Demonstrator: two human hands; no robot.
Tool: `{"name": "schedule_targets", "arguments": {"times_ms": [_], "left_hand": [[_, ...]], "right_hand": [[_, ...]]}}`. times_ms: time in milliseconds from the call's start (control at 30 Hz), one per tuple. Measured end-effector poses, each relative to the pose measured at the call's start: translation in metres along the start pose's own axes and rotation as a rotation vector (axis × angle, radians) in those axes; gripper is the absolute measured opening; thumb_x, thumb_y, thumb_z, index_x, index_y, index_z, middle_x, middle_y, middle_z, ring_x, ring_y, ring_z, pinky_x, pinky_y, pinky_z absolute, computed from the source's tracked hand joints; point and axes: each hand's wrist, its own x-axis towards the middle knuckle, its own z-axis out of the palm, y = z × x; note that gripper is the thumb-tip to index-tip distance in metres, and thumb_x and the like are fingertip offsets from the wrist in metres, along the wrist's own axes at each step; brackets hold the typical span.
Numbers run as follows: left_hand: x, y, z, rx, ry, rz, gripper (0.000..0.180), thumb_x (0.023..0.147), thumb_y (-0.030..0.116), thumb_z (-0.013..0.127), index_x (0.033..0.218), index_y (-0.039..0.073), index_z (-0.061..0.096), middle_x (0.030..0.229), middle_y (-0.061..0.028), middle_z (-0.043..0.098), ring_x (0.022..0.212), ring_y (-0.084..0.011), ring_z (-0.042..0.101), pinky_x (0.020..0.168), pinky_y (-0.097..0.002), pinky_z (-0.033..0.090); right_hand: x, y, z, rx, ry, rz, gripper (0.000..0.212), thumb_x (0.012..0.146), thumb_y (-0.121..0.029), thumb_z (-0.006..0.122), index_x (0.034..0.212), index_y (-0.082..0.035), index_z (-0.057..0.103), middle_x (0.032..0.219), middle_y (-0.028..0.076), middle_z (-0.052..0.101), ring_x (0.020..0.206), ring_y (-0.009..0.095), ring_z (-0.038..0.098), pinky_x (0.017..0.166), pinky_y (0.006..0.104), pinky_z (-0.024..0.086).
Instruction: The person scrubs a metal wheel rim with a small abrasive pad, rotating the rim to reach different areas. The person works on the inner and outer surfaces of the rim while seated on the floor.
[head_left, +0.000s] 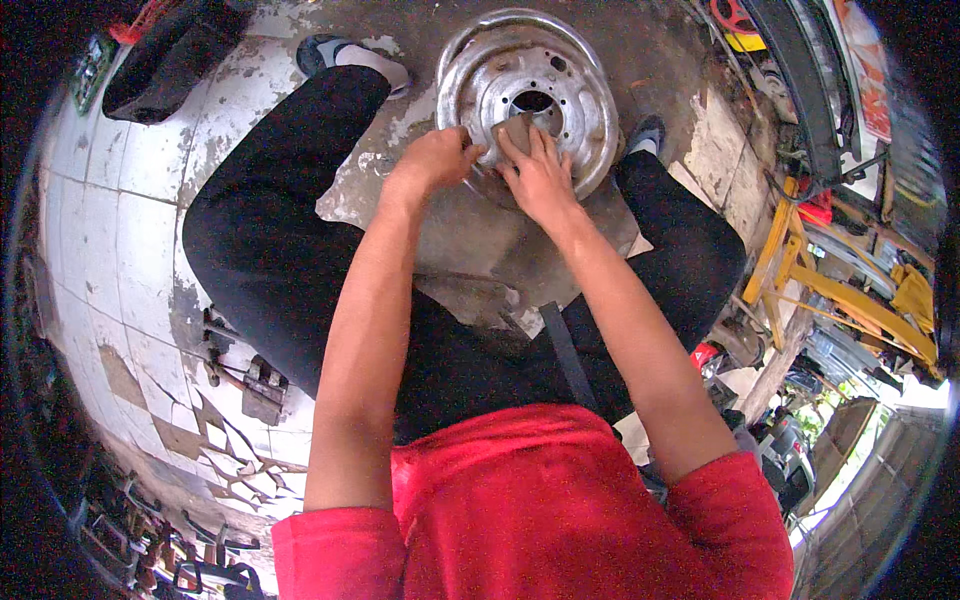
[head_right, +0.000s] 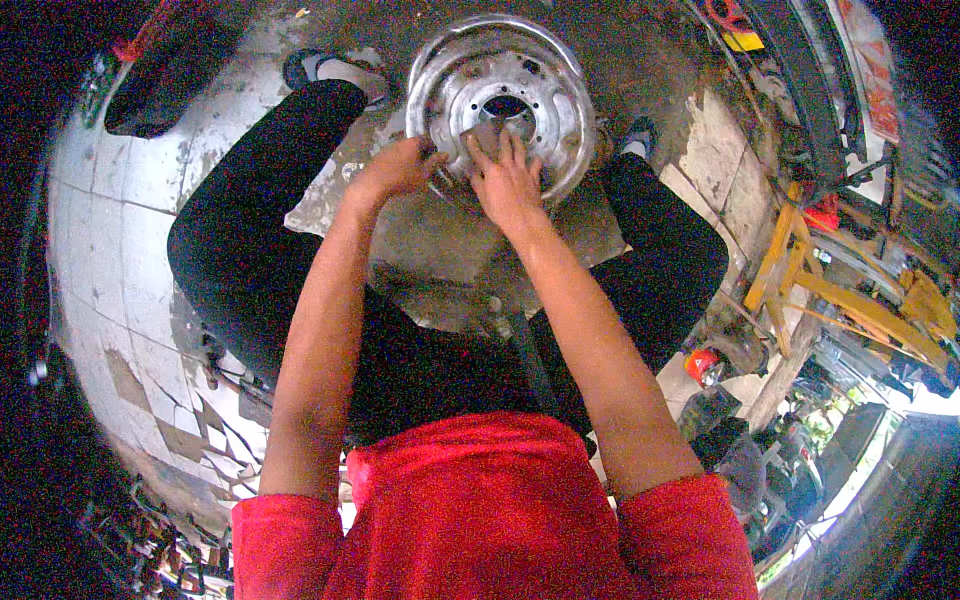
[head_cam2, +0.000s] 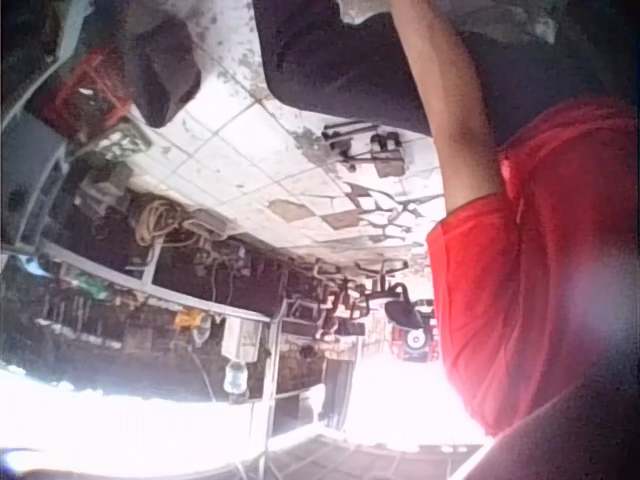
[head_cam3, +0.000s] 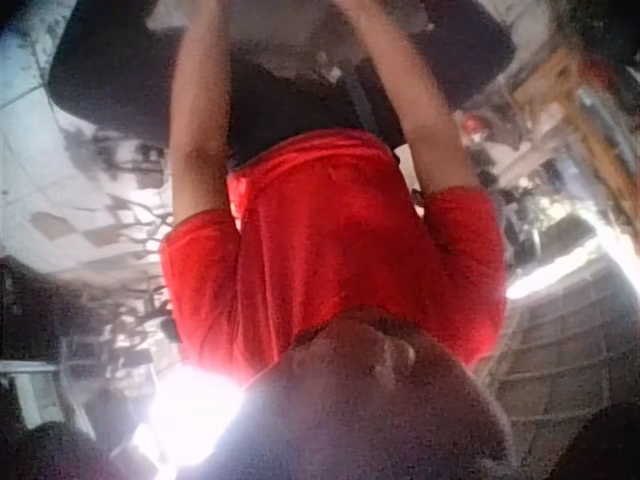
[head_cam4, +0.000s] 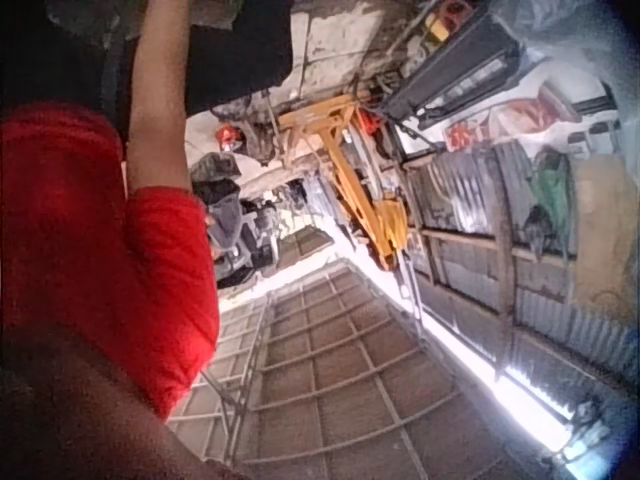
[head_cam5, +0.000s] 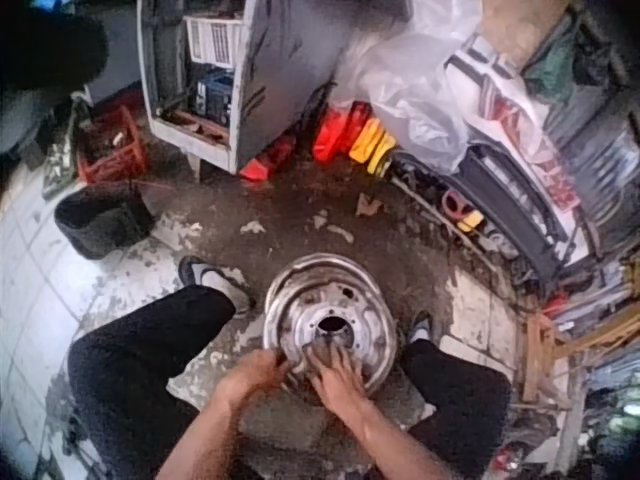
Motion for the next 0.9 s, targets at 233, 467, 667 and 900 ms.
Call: {"name": "schedule_targets", "arguments": {"times_ms": [233,467,667,900], "left_hand": [[0.004,-0.008,-0.001,0.023,0.02,0.03,0.046,0.09,0.043,0.055,0.108,0.001,0.064,0.104,-0.0257,0.065,0.101,-0.0407,0.061,0.088,-0.0489,0.047],[0.005,0.002,-0.009,0.002,0.009,0.001,0.042,0.09,0.04,0.055,0.106,0.002,0.065,0.104,-0.0255,0.065,0.102,-0.04,0.061,0.088,-0.0486,0.047],[0.01,-0.004,-0.008,-0.058,0.087,0.042,0.042,0.09,0.04,0.055,0.109,0.003,0.064,0.105,-0.0251,0.065,0.102,-0.0402,0.061,0.088,-0.049,0.047],[0.009,-0.005,-0.006,-0.022,0.077,0.012,0.041,0.09,0.039,0.056,0.109,0.003,0.063,0.102,-0.0251,0.065,0.099,-0.041,0.062,0.086,-0.0497,0.048]], "right_hand": [[0.028,-0.01,-0.003,0.025,0.025,0.028,0.056,0.09,-0.034,0.058,0.143,-0.027,0.039,0.146,0.025,0.033,0.137,0.042,0.028,0.103,0.0676,0.026],[0.007,-0.004,0.006,-0.037,0.017,0.001,0.055,0.088,-0.031,0.059,0.141,-0.025,0.043,0.148,0.025,0.031,0.139,0.041,0.024,0.102,0.068,0.026],[0.034,-0.01,-0.001,0.037,0.006,0.061,0.059,0.087,-0.031,0.061,0.143,-0.027,0.04,0.148,0.024,0.03,0.139,0.041,0.024,0.104,0.0683,0.024],[-0.002,-0.011,0.003,-0.064,-0.011,0.039,0.055,0.092,-0.031,0.057,0.143,-0.027,0.039,0.15,0.021,0.029,0.138,0.039,0.026,0.104,0.0635,0.028]]}}
